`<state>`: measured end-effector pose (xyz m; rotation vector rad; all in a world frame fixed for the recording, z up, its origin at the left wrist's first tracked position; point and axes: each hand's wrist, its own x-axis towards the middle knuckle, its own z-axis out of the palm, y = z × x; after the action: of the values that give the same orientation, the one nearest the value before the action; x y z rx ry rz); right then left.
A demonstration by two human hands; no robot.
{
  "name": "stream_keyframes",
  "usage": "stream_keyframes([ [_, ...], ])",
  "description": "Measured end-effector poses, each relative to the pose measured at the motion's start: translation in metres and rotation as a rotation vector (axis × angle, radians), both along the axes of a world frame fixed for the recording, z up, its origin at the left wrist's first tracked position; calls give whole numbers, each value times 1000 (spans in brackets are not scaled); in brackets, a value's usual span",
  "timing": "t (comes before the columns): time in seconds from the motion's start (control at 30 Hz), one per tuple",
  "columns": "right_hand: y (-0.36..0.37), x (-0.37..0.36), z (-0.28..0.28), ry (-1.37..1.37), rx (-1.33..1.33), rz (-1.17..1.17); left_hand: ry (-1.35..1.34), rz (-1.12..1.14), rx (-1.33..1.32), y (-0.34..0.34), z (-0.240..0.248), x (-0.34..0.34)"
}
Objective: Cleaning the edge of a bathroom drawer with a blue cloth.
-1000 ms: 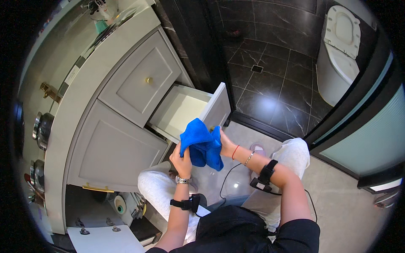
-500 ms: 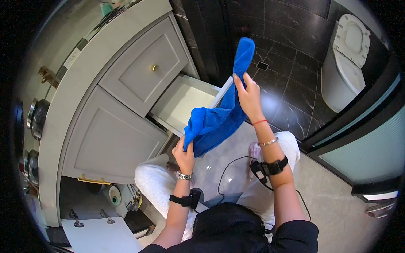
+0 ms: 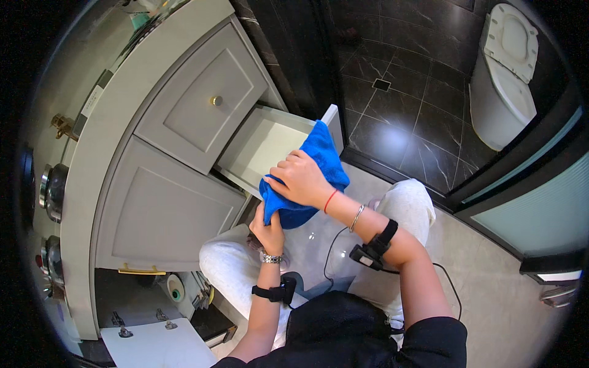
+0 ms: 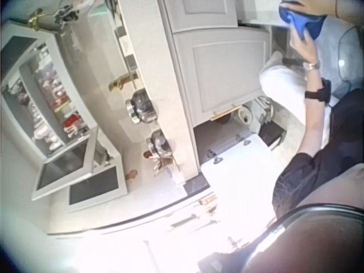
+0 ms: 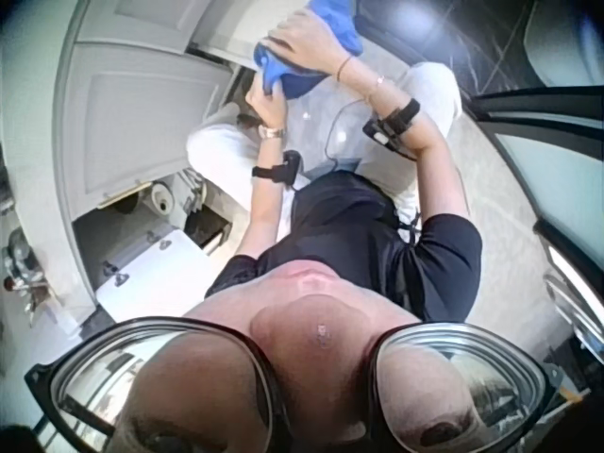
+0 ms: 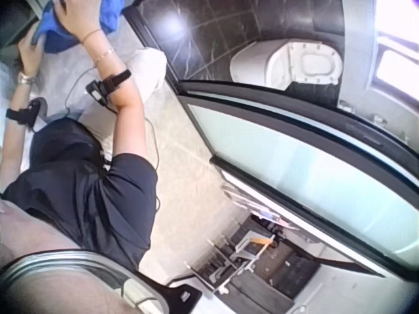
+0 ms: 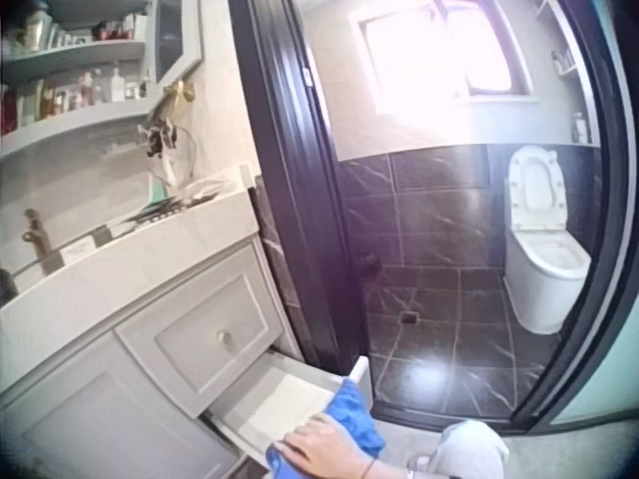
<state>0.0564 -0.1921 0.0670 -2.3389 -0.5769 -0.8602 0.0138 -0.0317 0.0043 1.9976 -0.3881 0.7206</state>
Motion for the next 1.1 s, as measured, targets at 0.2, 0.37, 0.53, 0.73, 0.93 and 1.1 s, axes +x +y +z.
stream_keyframes([
  [0.2,-55,54,5,69,-89,63,34,-23,-4,2,7,0],
  [0.37,-105,81,1,8,-13,-167,101,-88,-22,-1,8,-2],
  [0.53,-72,59,-8,-41,-101,-58,141,-82,-34,1,7,-6],
  [0.73,-15,19,-5,-21,-74,210,55,4,-46,6,-9,-5],
  [0.93,-16,22,-17,-172,16,97,-44,14,-63,-5,-5,-2],
  [1.1,-37,39,-18,-166,-56,116,-60,13,-91,-4,-5,-2],
])
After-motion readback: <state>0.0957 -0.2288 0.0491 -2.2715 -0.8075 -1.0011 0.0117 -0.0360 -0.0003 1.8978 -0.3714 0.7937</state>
